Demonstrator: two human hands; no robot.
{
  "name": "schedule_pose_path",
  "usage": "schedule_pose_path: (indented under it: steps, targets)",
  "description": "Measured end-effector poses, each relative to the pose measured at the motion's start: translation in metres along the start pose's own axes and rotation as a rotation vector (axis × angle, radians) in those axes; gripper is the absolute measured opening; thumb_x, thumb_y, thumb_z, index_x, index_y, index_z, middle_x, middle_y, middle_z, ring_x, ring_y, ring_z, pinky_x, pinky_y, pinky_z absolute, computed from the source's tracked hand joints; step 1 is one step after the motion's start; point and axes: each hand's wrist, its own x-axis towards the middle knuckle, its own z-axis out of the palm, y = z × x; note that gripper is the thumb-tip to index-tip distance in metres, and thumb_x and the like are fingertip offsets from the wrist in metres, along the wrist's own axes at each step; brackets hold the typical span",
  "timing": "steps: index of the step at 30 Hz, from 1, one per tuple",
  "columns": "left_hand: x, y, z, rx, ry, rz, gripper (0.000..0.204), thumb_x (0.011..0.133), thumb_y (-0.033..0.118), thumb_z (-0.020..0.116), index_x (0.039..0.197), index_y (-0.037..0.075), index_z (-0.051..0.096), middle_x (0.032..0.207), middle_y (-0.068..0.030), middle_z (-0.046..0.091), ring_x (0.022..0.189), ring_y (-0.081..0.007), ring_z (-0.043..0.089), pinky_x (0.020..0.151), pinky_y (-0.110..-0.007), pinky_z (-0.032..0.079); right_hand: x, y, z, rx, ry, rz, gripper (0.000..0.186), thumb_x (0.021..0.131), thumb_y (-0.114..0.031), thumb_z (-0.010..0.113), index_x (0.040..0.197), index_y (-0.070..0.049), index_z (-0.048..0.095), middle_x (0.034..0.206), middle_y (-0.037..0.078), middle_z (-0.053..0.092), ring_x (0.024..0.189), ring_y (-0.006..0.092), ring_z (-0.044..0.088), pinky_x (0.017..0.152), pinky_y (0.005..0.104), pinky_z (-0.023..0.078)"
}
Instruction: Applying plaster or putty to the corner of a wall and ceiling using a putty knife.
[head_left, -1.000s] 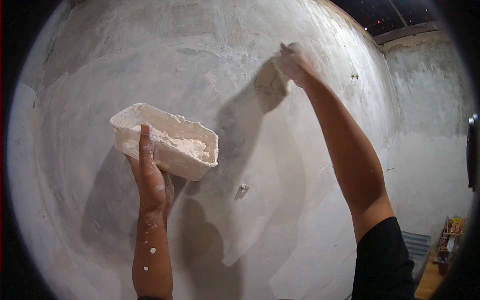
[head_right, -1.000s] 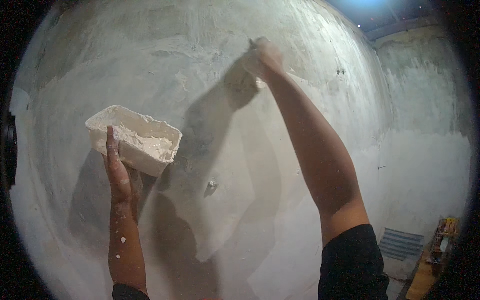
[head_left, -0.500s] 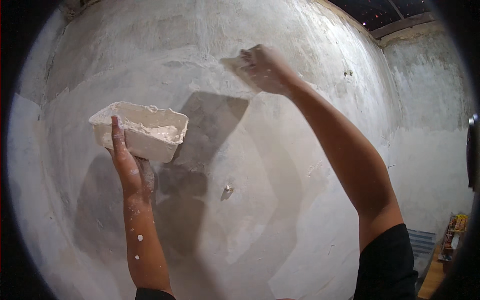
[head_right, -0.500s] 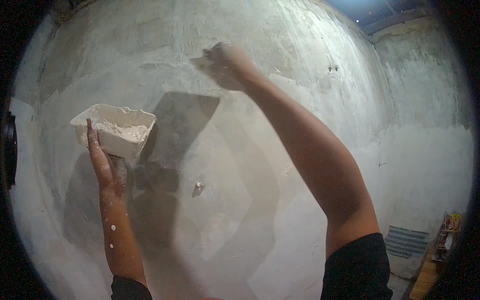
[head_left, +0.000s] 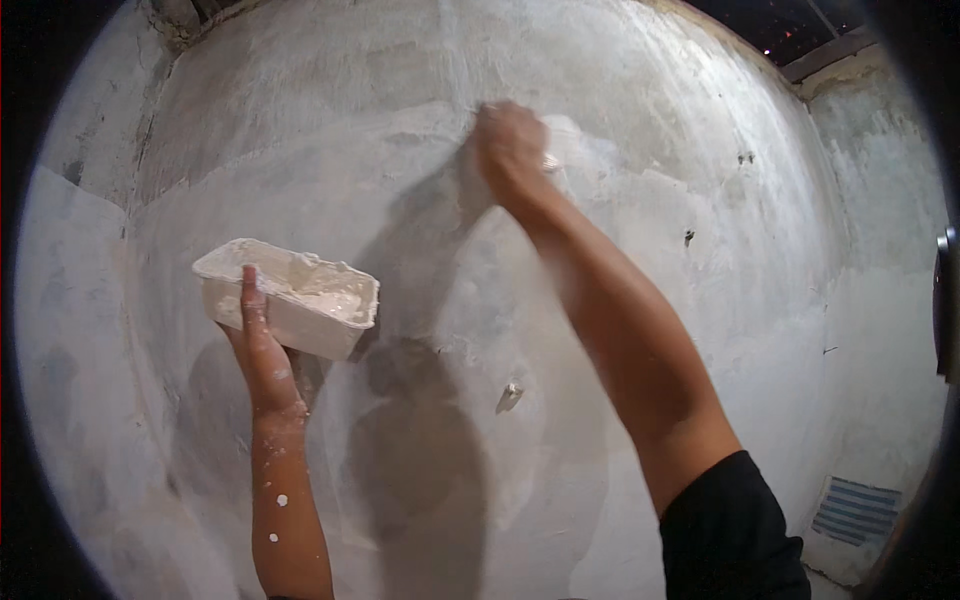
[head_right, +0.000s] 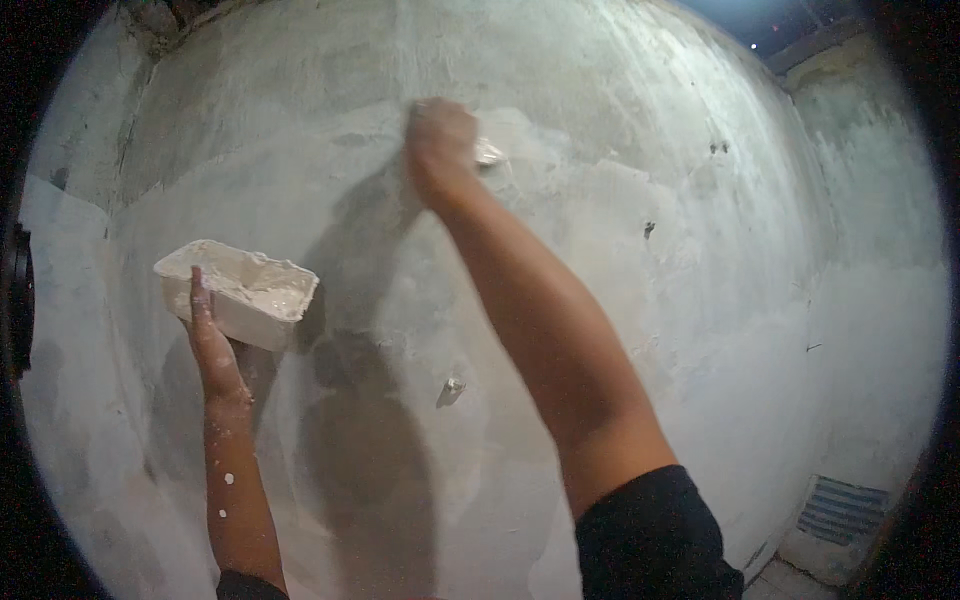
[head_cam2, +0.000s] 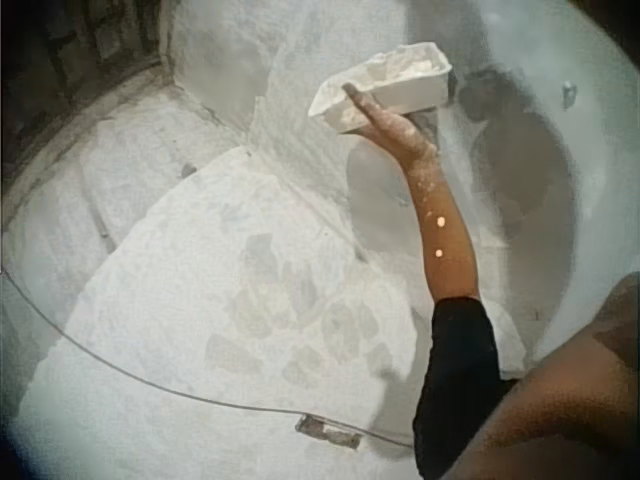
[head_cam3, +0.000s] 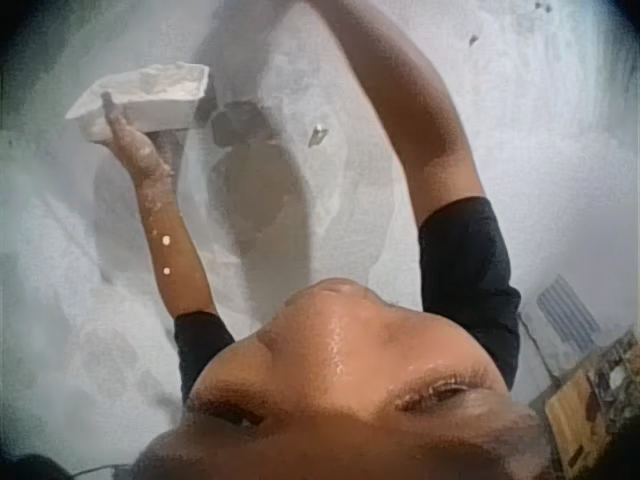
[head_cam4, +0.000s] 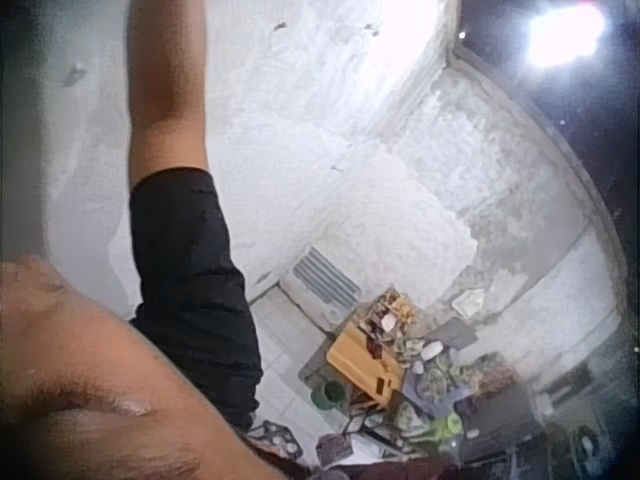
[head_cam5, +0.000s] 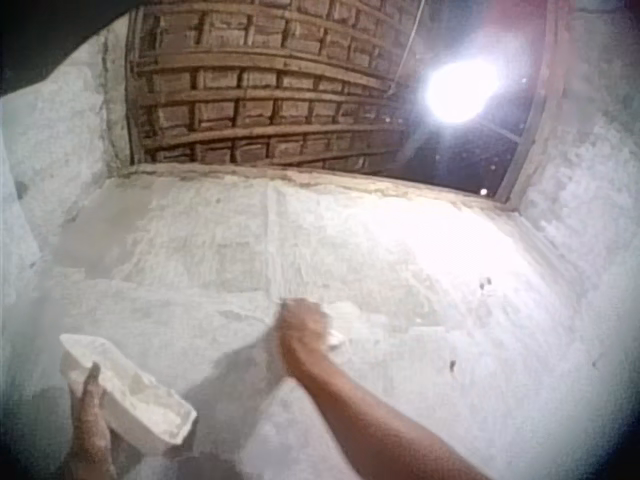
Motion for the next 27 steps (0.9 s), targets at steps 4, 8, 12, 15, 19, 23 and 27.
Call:
schedule_pose_path:
  steps: [4,8,12,15,19,23,27]
  targets:
    - [0.006,-0.002,-0.019,0.019,0.064,0.014,0.077,0.085,0.041,0.056,0.139,0.007,0.012,0.136,-0.0143,0.028,0.127,-0.0251,0.030,0.105,-0.039,0.024,0.006,-0.116,0.003,0.260,-0.179,-0.205,0.016,0.080,-0.012,0.049,0.088,-0.005,0.061,0.088,0.016,0.059,0.082,0.0306,0.056,0.069,0.0426,0.046]
    - [0.012,-0.007,-0.020,0.013,0.119,-0.019,0.078,0.084,0.041,0.056,0.139,0.008,0.011,0.137,-0.0143,0.026,0.127,-0.0262,0.029,0.105,-0.039,0.024,0.016,-0.146,-0.034,0.449,-0.305,-0.239,0.015,0.079,-0.009,0.049,0.074,-0.002,0.062,0.074,0.016,0.062,0.069,0.0323,0.062,0.064,0.0457,0.049]
    - [0.008,0.003,-0.021,0.007,0.093,0.001,0.079,0.084,0.041,0.056,0.139,0.007,0.010,0.137,-0.0144,0.025,0.127,-0.0265,0.028,0.105,-0.040,0.024,0.023,-0.105,-0.050,0.433,-0.291,-0.106,0.013,0.074,-0.002,0.051,0.077,-0.002,0.064,0.078,0.018,0.063,0.069,0.0350,0.062,0.064,0.0440,0.051]
    - [0.010,-0.003,-0.022,-0.032,0.058,-0.011,0.079,0.084,0.041,0.056,0.139,0.008,0.010,0.137,-0.0145,0.025,0.128,-0.0262,0.027,0.105,-0.041,0.023,0.030,-0.020,-0.040,0.244,-0.296,-0.040,0.026,0.073,0.001,0.049,0.091,-0.007,0.066,0.087,0.017,0.064,0.079,0.0297,0.062,0.069,0.0389,0.051]
    - [0.011,-0.007,-0.019,-0.027,0.025,-0.008,0.080,0.084,0.042,0.055,0.139,0.007,0.009,0.138,-0.0148,0.024,0.129,-0.0262,0.026,0.106,-0.040,0.022,0.028,0.094,-0.059,0.036,-0.332,0.241,0.025,0.086,-0.021,0.050,0.101,-0.005,0.062,0.095,0.020,0.063,0.083,0.0337,0.062,0.071,0.0402,0.049]
    - [0.012,-0.011,-0.016,-0.122,-0.011,-0.056,0.080,0.085,0.042,0.054,0.139,0.006,0.009,0.139,-0.0163,0.022,0.130,-0.0267,0.025,0.107,-0.040,0.021,0.018,0.158,-0.065,-0.100,-0.329,0.312,0.028,0.080,-0.023,0.055,0.096,-0.002,0.060,0.095,0.024,0.061,0.088,0.0374,0.059,0.074,0.0407,0.047]
    - [0.012,-0.024,-0.023,0.005,-0.012,-0.015,0.086,0.083,0.053,0.048,0.140,0.005,0.006,0.139,-0.0188,0.022,0.130,-0.0301,0.024,0.106,-0.045,0.023,0.022,0.123,-0.054,-0.111,-0.393,0.467,0.028,0.077,-0.019,0.054,0.097,-0.002,0.060,0.097,0.024,0.060,0.093,0.0382,0.058,0.078,0.0412,0.045]
